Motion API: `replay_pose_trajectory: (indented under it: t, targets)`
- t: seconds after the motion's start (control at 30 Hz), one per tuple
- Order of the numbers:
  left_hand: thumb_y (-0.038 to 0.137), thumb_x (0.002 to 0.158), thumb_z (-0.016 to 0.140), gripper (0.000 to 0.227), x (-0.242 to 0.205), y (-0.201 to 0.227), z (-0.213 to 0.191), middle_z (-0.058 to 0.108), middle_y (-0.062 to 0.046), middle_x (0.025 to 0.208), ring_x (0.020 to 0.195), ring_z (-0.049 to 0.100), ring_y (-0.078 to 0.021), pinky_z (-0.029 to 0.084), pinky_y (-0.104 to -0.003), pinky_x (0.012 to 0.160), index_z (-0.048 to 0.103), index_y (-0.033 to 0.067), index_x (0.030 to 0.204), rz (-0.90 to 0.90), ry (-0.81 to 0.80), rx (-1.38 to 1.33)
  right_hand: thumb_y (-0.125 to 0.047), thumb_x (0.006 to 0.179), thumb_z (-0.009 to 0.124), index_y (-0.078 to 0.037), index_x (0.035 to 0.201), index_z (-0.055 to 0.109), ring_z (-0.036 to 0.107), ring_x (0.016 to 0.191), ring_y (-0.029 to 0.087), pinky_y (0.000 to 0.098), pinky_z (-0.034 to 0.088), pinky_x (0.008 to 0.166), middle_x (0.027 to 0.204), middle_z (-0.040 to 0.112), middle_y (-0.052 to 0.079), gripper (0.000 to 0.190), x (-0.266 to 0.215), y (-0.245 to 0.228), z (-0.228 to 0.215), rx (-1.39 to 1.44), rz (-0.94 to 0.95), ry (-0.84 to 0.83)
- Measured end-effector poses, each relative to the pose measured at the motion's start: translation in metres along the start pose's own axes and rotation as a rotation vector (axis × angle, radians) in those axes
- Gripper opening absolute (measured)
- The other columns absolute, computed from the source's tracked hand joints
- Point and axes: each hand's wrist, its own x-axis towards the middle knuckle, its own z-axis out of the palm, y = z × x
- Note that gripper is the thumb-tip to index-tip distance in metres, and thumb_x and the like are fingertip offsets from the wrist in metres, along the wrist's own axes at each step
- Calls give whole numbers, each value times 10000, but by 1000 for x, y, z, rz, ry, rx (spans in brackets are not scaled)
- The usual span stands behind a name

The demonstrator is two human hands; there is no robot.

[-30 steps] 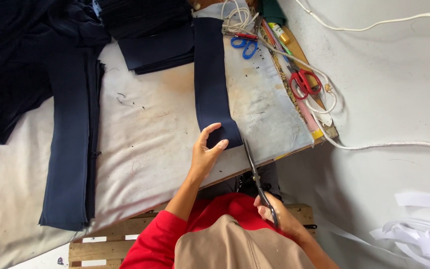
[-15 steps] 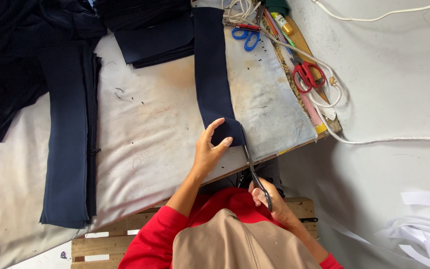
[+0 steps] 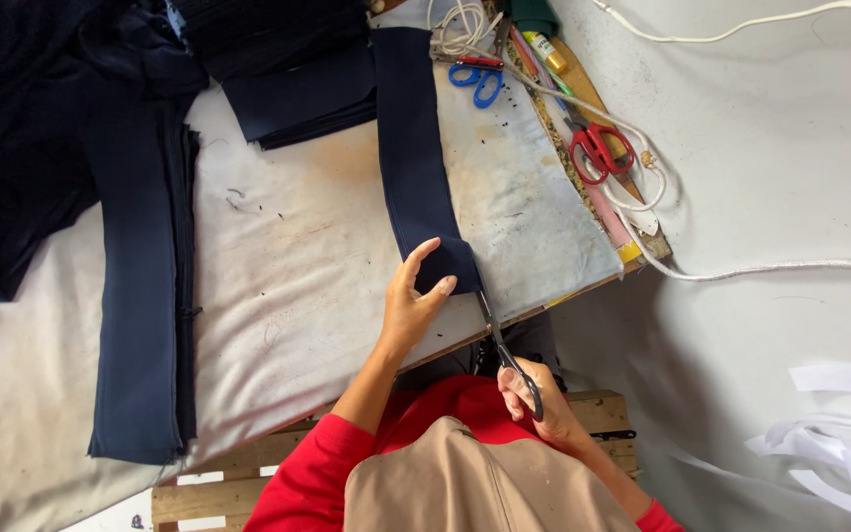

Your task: The person uses shears to cut a long strip of dark blue fabric into smaller rectangular pieces on a work table. They repeatedly fold the fabric, cut it, and then stack the cut pieces on the table.

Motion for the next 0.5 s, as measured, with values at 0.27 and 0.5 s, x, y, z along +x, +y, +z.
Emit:
replay_pose_trajectory:
  t: [0.27,0.5]
  targets:
    - [237,901,707,580,-1,7,1,559,-76,1526,1460,470,-220,362,-380,1203,554,190,1460,-42,1,-23,-245,910,728,0,682,520,405,391,159,285,322,398,528,476,104,393,-12,-33,22,-47,119,170]
    - [213,883,731,378,18,31,-4,725,-61,1327,1295,642,-172,520,-306,1083,748,175,1259,-193,-7,-123,-137,952,722,-98,571,344,386,347,174,319,327,431,404,427,99,537,-31,-62,29,-97,101,173]
